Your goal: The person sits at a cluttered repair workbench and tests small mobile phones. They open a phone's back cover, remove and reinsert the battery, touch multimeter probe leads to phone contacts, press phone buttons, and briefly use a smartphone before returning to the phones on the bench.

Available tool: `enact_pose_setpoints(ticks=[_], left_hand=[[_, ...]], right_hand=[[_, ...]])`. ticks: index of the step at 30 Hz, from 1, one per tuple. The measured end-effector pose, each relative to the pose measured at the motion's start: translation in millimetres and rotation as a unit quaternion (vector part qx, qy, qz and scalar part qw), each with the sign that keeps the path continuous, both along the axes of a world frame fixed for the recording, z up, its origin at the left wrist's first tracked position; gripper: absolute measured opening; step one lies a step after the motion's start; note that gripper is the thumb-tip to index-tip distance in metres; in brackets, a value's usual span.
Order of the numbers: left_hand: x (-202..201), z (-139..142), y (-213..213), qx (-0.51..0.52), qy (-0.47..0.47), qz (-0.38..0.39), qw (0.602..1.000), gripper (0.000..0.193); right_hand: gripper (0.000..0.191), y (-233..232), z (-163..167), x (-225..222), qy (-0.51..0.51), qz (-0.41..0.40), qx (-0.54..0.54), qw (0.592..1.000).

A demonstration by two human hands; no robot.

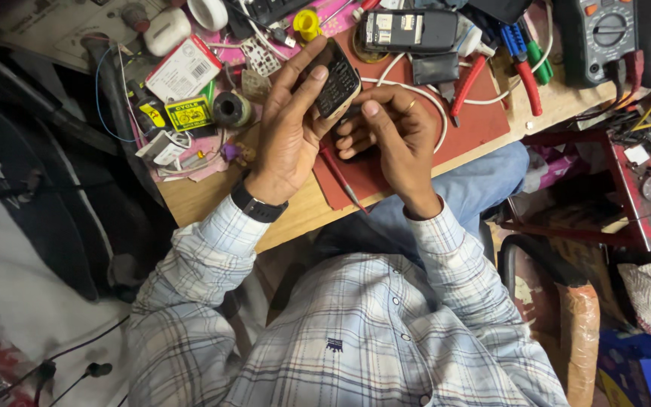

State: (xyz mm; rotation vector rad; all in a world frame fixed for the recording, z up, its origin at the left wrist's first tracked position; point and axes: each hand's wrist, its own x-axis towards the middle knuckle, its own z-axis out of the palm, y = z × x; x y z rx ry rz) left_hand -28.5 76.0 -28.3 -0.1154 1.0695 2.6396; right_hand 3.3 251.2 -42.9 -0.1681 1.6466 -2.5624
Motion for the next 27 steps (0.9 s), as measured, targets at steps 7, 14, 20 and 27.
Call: enact_pose_setpoints(ticks=[7, 14, 20, 27], left_hand=[[2, -6, 1, 0.002, 0.003, 0.014, 1.000, 0.050], [4, -4, 2, -0.007, -0.012, 0.022, 1.000, 0.051], [4, -3, 2, -0.009, -0.010, 0.024, 1.000, 0.052], [4, 4, 3, 0.001, 0.002, 0.025, 1.000, 0.056]], right_hand=[[0.020, -2, -2, 1, 0.002, -0.007, 0.008, 1.000], [0.020, -2, 0, 2, 0.003, -0.002, 0.012, 1.000], [0.020, -3, 1, 2, -0.001, -0.002, 0.016, 1.000], [0.019, -4, 0, 2, 0.006, 0.001, 0.014, 1.000]])
